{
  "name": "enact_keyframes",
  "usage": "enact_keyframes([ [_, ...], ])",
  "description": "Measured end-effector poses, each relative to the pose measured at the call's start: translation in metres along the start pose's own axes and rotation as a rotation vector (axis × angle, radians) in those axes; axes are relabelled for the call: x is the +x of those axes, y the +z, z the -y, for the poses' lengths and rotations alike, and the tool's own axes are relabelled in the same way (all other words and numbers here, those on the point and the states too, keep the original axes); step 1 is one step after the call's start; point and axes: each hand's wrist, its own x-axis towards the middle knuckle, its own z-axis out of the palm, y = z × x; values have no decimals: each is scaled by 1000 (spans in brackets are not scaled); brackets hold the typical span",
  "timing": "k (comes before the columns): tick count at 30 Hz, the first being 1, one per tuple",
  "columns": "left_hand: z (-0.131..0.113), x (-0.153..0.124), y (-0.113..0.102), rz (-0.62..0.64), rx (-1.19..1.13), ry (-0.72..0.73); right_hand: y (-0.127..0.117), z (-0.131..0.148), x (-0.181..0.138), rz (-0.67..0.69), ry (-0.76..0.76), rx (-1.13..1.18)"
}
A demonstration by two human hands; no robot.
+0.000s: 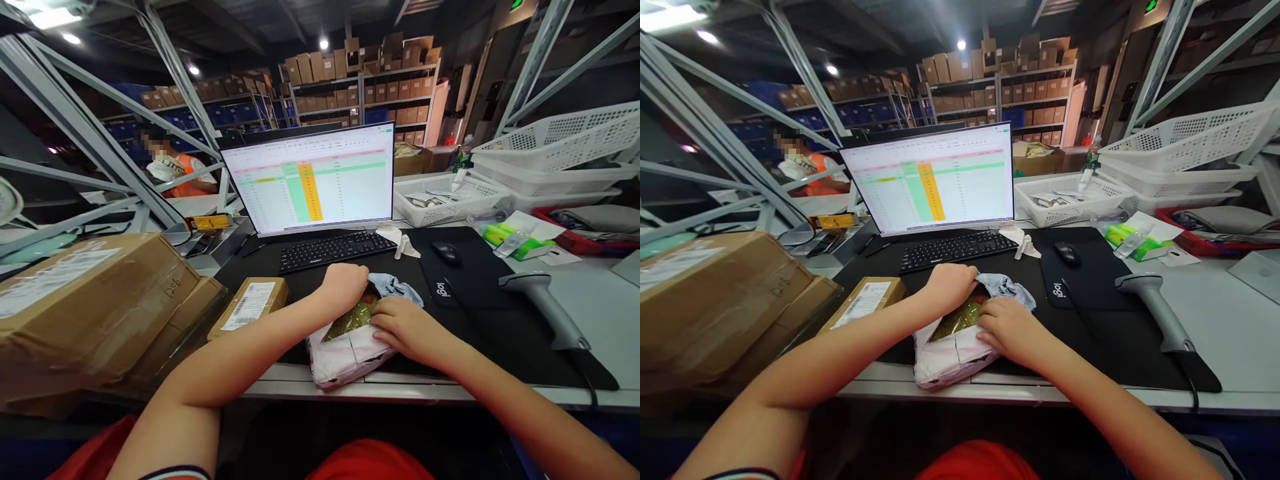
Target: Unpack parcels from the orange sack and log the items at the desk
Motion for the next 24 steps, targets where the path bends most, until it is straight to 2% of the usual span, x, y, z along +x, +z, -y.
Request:
enact_keyframes([
  [2, -11, 0, -1, -27, 7, -5, 12, -9, 5, 24, 44, -171],
  [4, -22, 6, 0, -39, -20, 86, 19, -18, 2, 6, 99, -272],
  [6, -30, 19, 4, 6, -71, 183, 21, -24, -6, -22, 114, -304],
  [8, -30, 36, 10, 82, -118, 199, 20, -26, -17, -54, 128, -287],
  [12, -12, 62, 26, 120, -179, 103, 15, -27, -42, -90, 136, -68],
  [16, 17, 62, 41, 109, -222, 27, 16, -31, -69, -121, 83, 102],
  [20, 37, 54, 48, 132, -243, -56, 18, -33, -85, -133, 84, 59],
  [24, 38, 49, 42, 144, -246, -86, 12, -26, -78, -131, 64, -64],
])
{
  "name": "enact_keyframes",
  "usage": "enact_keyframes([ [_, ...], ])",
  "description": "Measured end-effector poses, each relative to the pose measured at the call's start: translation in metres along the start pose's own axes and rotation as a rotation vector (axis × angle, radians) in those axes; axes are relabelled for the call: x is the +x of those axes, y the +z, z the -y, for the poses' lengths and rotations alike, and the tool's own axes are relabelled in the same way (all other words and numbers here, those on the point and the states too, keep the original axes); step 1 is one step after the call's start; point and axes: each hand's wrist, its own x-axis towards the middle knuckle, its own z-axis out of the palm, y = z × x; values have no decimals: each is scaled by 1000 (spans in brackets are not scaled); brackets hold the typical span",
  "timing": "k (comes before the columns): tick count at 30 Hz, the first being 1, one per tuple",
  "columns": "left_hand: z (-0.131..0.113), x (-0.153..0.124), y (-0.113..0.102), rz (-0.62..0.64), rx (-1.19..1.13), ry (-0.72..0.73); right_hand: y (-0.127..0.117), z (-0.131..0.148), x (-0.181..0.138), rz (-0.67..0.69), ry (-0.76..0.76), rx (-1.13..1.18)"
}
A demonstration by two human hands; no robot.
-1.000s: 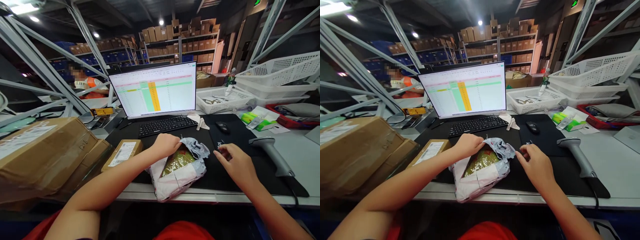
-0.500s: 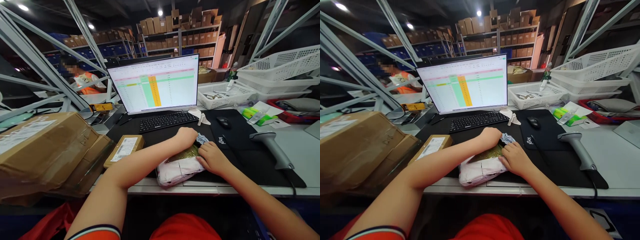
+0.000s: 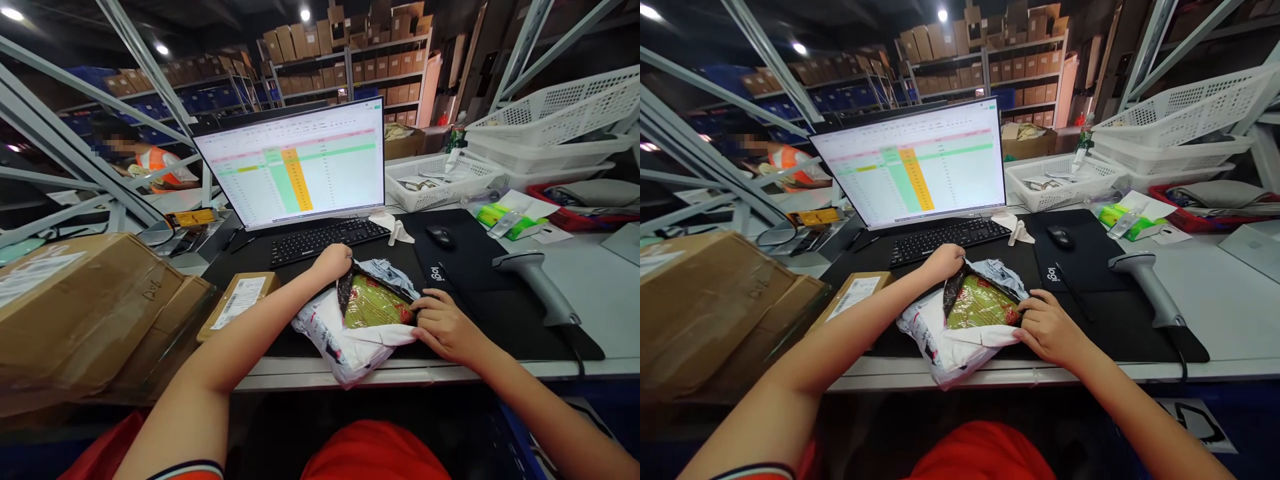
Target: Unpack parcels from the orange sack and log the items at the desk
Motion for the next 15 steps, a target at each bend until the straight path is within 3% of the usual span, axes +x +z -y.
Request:
enact_keyframes([
  [4, -15, -13, -11, 6, 34, 6, -4, 13, 18, -51, 21, -212],
  [7, -29, -21, -13, 21, 29, 100, -3, 19, 28, -74, 58, -321],
  [10, -38, -16, -6, 19, 13, 137, -2, 21, 33, -47, 145, -379],
  [15, -29, 6, 12, -26, -30, 28, 3, 11, 19, -96, 280, -289],
])
